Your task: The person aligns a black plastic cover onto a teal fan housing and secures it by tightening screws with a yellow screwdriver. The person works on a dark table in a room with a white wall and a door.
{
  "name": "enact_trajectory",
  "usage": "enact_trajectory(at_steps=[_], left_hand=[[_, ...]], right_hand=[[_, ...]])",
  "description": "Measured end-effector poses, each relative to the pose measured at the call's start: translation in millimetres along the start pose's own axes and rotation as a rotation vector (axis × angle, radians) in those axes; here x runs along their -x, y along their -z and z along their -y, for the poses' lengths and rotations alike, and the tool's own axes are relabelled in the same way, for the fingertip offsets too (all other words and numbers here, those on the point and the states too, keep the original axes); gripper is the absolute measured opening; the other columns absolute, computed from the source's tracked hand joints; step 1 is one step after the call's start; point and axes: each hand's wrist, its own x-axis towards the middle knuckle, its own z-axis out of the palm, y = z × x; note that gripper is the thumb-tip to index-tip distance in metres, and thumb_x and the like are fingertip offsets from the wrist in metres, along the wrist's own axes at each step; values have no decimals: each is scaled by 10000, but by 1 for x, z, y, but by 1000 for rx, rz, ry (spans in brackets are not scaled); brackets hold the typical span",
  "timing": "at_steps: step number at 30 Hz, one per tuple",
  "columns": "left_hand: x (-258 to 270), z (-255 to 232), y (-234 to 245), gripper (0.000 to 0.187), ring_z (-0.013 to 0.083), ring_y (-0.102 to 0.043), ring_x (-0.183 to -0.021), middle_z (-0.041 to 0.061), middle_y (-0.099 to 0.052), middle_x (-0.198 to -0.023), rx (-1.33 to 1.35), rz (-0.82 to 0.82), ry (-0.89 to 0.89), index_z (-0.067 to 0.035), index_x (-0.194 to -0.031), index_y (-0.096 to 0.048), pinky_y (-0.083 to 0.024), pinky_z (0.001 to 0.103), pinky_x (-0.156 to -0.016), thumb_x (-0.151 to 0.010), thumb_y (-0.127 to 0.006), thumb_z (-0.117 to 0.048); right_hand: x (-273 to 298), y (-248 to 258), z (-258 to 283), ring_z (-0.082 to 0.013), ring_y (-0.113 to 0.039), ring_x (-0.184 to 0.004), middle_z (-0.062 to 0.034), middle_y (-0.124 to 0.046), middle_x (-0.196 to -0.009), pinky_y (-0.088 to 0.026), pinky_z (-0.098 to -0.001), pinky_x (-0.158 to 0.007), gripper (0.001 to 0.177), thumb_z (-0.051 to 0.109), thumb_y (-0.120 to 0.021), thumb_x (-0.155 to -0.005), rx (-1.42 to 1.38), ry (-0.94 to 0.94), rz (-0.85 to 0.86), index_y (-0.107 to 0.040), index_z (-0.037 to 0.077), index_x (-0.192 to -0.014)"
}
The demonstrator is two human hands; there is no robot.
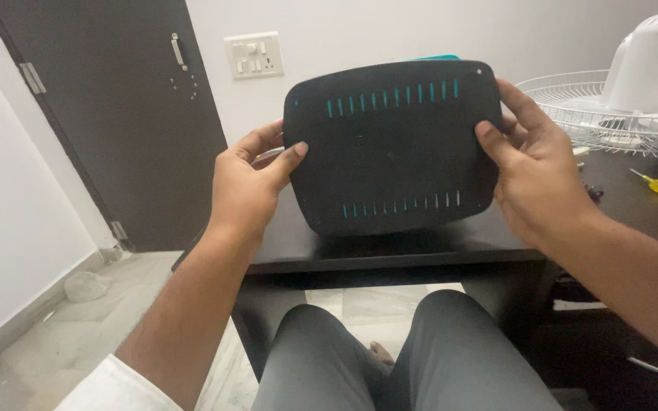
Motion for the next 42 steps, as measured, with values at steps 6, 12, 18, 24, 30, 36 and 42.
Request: enact_trajectory(at_steps=[6, 12, 18, 24, 30, 36, 42], left_hand=[[-2, 10, -3, 414, 156, -749, -1082, 71, -797, -1132, -127, -131, -14, -100, -1243, -731, -573, 305, -974, -833, -788, -93], [-6, 16, -6, 377, 157, -745, -1083, 94, -771, -1153, -29, -228, 5, -68, -1220, -720, -615, 274, -952, -847, -775, -80], [-10, 19, -7, 400, 145, -743, -1100, 73, -766, -1177, -48, -220, 47, -74, -1240, -717, -591, 275, -948, -846, -774, -111], [-8, 17, 4, 493, 190, -719, -1061, 68, -667, -1138, 67, 17, 71, -94, -1331, -644, -629, 368, -900, -868, -767, -210], [-4, 12, 5, 376, 184, -708, -1114, 43, -675, -1160, 313, 64, 130, -102, -1218, -579, -614, 396, -966, -899, -722, -239], [6, 17, -12, 393, 194, -656, -1130, 70, -646, -1200, 658, 47, 175, -115, -1251, -515, -594, 384, -997, -900, -692, -106], [21, 25, -29, 480, 194, -669, -1125, 114, -663, -1194, 614, 116, 213, 1, -1260, -528, -576, 302, -993, -830, -740, 16]], right_hand=[[-18, -5, -3, -190, -695, -1080, -129, -693, -1198, -614, -293, -950, 492, 103, -615, -1009, 335, 166, -54, -522, 73, -1491], [-31, -4, -9, -198, -693, -1104, -141, -718, -1220, -615, -325, -875, 410, 156, -722, -977, 683, 340, -134, -634, 54, -1364], [-33, 4, -16, -209, -727, -1056, -148, -749, -1163, -587, -354, -938, 335, 145, -743, -1013, 750, 449, -152, -691, 48, -1330], [-35, 8, -2, -162, -728, -1040, -128, -739, -1138, -618, -306, -910, 295, 135, -719, -993, 559, 469, -150, -652, 43, -1265], [-49, 13, 20, -153, -695, -1253, -62, -688, -1305, -577, -306, -1000, 584, 330, -764, -1104, 292, 468, -158, -429, 23, -1470], [-32, -15, 14, -145, -664, -1099, -37, -694, -1156, -531, -352, -899, 599, 413, -729, -894, 475, -141, 32, -517, 123, -1373], [0, -49, 2, -155, -668, -1160, -48, -713, -1260, -500, -376, -886, 618, 384, -687, -858, 334, -192, 200, -468, 135, -1380]])
